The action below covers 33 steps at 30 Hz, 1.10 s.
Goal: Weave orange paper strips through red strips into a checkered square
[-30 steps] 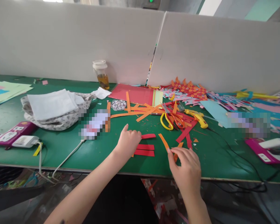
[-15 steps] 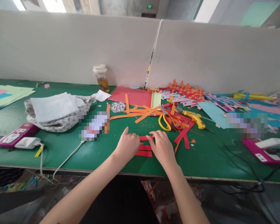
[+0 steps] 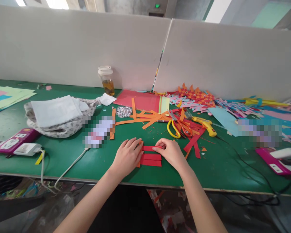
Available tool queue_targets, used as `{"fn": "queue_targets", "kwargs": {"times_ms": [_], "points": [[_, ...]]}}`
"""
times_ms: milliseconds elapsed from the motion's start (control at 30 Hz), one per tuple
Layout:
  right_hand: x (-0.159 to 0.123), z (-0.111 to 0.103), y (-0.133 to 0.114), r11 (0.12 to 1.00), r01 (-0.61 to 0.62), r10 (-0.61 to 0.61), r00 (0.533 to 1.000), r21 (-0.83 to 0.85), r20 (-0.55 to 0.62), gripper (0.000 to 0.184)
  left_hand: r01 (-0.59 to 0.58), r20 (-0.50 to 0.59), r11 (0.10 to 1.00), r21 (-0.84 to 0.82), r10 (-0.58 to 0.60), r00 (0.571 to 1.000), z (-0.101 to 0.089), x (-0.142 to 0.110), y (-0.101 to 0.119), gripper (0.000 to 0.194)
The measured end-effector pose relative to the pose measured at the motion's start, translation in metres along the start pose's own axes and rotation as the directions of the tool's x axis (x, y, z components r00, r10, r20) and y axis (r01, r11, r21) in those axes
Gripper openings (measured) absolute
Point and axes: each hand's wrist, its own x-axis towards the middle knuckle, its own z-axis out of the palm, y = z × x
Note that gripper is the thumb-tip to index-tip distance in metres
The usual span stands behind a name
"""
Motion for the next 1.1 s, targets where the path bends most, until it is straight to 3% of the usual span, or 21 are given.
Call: {"fn": "queue_targets", "kwargs": {"times_ms": [267, 467, 633, 733, 800, 900, 1000, 1100], "points": [[-0.014, -0.005, -0.014, 0.989, -0.047, 0.041, 0.998, -0.139, -0.044, 0.011, 0.058, -0.018, 0.998, -0.001, -0.058, 0.998, -0.002, -0.001, 0.000, 0.032], [-0.013, -0.006, -0.019, 0.968, -0.036, 0.019, 0.997, -0.249, -0.070, 0.010, 0.028, -0.031, 0.991, -0.134, -0.032, 0.999, -0.013, -0.013, 0.003, 0.031], [-0.008, -0.006, -0.021, 0.923, 0.094, -0.146, 0.983, -0.373, -0.113, 0.016, 0.072, 0.013, 0.984, -0.161, -0.071, 0.997, -0.013, -0.023, 0.007, 0.029], [-0.007, -0.004, -0.023, 0.917, 0.168, -0.231, 0.963, -0.362, -0.139, 0.021, 0.082, 0.022, 0.985, -0.152, -0.080, 0.997, -0.011, -0.024, 0.007, 0.030], [-0.008, -0.003, -0.025, 0.948, 0.143, -0.189, 0.972, -0.285, -0.138, 0.020, 0.081, 0.018, 0.986, -0.144, -0.080, 0.997, -0.010, -0.023, 0.006, 0.030], [-0.009, 0.001, -0.029, 0.998, 0.061, -0.060, 0.996, 0.015, -0.067, 0.024, 0.081, 0.001, 0.988, -0.133, -0.081, 0.997, -0.009, -0.022, 0.006, 0.029], [-0.012, 0.007, -0.033, 0.940, -0.025, 0.017, 0.999, 0.341, 0.028, 0.040, 0.109, 0.011, 0.985, -0.132, -0.109, 0.994, -0.009, -0.021, 0.007, 0.027], [-0.014, 0.014, -0.035, 0.847, -0.081, 0.052, 0.996, 0.526, 0.070, 0.044, 0.134, 0.051, 0.982, -0.133, -0.128, 0.990, -0.010, -0.018, 0.008, 0.024]]}}
